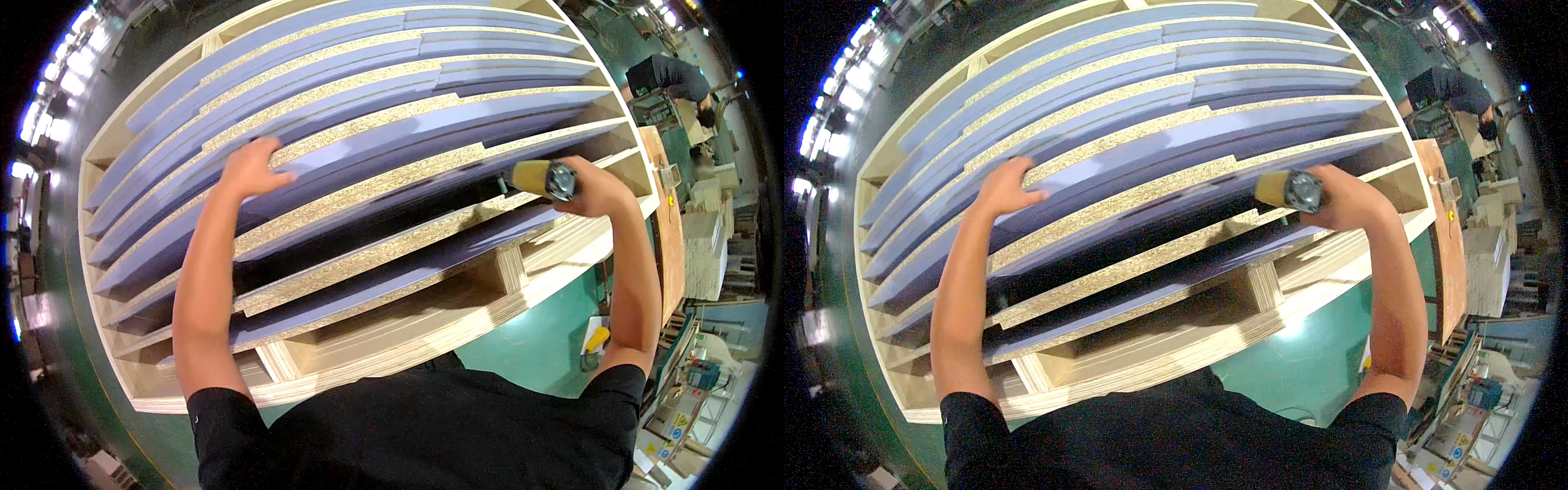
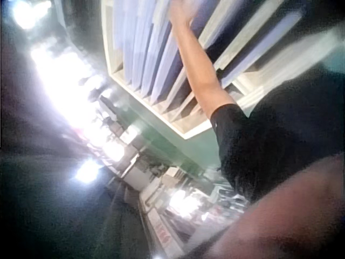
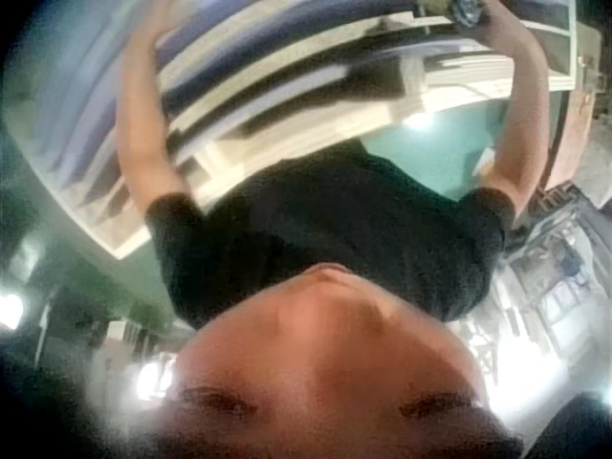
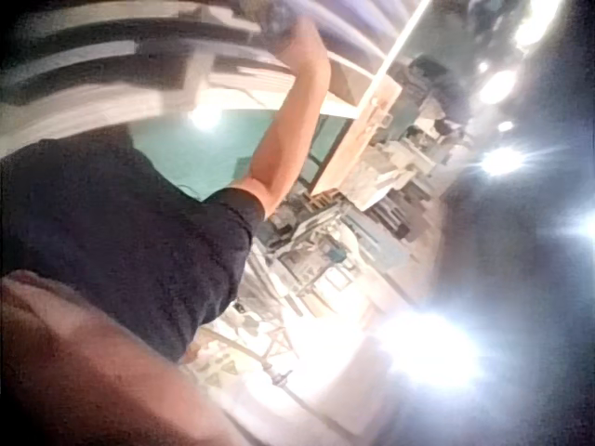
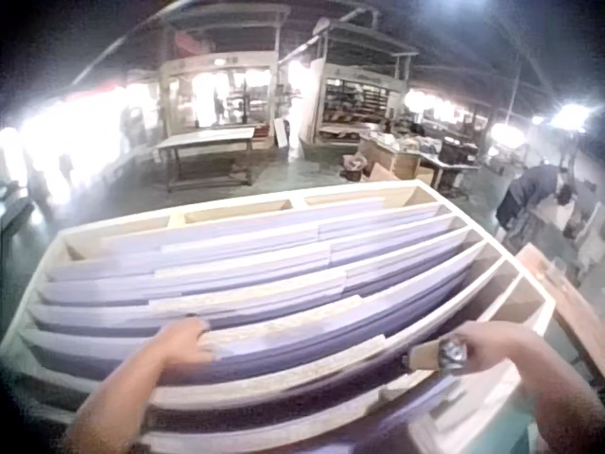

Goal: The person repeatedly lifts and places a large wooden frame structure onto a workbench in a workshop. They use a nail gun to secure the frame components together. The task involves handling the frame multiple times and using a power tool for assembly.

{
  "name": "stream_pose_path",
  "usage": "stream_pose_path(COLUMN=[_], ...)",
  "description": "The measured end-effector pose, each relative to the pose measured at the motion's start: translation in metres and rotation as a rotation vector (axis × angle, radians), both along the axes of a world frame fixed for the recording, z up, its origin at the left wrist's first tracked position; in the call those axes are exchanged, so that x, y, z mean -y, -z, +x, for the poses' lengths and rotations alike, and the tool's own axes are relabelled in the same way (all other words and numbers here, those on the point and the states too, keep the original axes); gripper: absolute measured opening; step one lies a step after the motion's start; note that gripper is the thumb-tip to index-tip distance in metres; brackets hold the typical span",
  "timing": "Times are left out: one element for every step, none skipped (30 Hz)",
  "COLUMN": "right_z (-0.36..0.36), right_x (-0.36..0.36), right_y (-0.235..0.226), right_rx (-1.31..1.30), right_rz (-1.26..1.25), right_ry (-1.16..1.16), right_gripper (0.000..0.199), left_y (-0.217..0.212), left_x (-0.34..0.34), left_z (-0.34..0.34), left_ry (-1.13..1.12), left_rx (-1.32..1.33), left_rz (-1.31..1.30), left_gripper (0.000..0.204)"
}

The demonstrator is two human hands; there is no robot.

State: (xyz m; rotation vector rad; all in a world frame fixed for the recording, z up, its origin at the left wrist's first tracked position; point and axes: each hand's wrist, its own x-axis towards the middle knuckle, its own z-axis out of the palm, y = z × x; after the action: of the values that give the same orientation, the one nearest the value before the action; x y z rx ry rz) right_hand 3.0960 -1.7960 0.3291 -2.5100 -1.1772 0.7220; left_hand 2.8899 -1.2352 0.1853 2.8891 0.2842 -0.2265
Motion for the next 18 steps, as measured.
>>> stream_pose_path(right_z=[-0.001,0.01,0.028,0.043,0.057,0.062,0.077,0.085,0.097,0.11,0.116,0.116,0.115,0.114,0.112,0.117,0.118,0.121], right_x=[-0.021,-0.043,-0.066,-0.082,-0.098,-0.138,-0.149,-0.167,-0.173,-0.178,-0.186,-0.199,-0.21,-0.223,-0.234,-0.234,-0.233,-0.235], right_y=[-0.007,-0.009,-0.011,-0.006,-0.001,-0.008,0.001,0.0,0.01,0.018,0.021,0.017,0.016,0.013,0.012,0.018,0.018,0.02], right_rx=[0.061,0.035,0.011,0.042,0.071,0.084,0.148,0.108,0.085,0.061,0.046,0.029,0.02,0.017,0.008,-0.001,-0.003,-0.007], right_rz=[-0.071,-0.145,-0.219,-0.208,-0.196,-0.326,-0.269,-0.282,-0.245,-0.213,-0.259,-0.303,-0.353,-0.398,-0.451,-0.446,-0.455,-0.464], right_ry=[0.121,0.062,0.005,-0.025,-0.057,-0.124,-0.209,-0.248,-0.272,-0.301,-0.315,-0.329,-0.313,-0.299,-0.285,-0.293,-0.283,-0.283], right_gripper=[0.055,0.059,0.063,0.063,0.064,0.064,0.062,0.062,0.062,0.062,0.063,0.064,0.066,0.068,0.07,0.07,0.071,0.071], left_y=[0.007,0.011,0.006,0.003,0.007,0.014,0.013,0.006,0.006,0.014,0.015,0.012,0.014,0.02,0.026,0.032,0.029,0.022], left_x=[0.014,0.034,0.058,0.083,0.104,0.121,0.137,0.15,0.158,0.164,0.164,0.163,0.163,0.161,0.159,0.158,0.159,0.159], left_z=[0.018,0.039,0.059,0.08,0.098,0.108,0.12,0.13,0.136,0.134,0.136,0.136,0.136,0.137,0.137,0.137,0.139,0.139], left_ry=[0.051,0.104,0.137,0.174,0.18,0.171,0.136,0.096,0.066,0.06,0.058,0.056,0.056,0.056,0.056,0.058,0.06,0.052], left_rx=[0.072,0.146,0.181,0.214,0.321,0.416,0.3,0.178,0.055,0.116,0.11,0.102,0.094,0.12,0.145,0.17,0.14,0.104], left_rz=[-0.043,-0.081,-0.106,-0.136,-0.139,-0.142,-0.155,-0.173,-0.185,-0.197,-0.192,-0.186,-0.18,-0.179,-0.177,-0.177,-0.189,-0.2], left_gripper=[0.076,0.078,0.083,0.087,0.081,0.074,0.066,0.058,0.05,0.031,0.032,0.032,0.033,0.032,0.032,0.032,0.032,0.032])
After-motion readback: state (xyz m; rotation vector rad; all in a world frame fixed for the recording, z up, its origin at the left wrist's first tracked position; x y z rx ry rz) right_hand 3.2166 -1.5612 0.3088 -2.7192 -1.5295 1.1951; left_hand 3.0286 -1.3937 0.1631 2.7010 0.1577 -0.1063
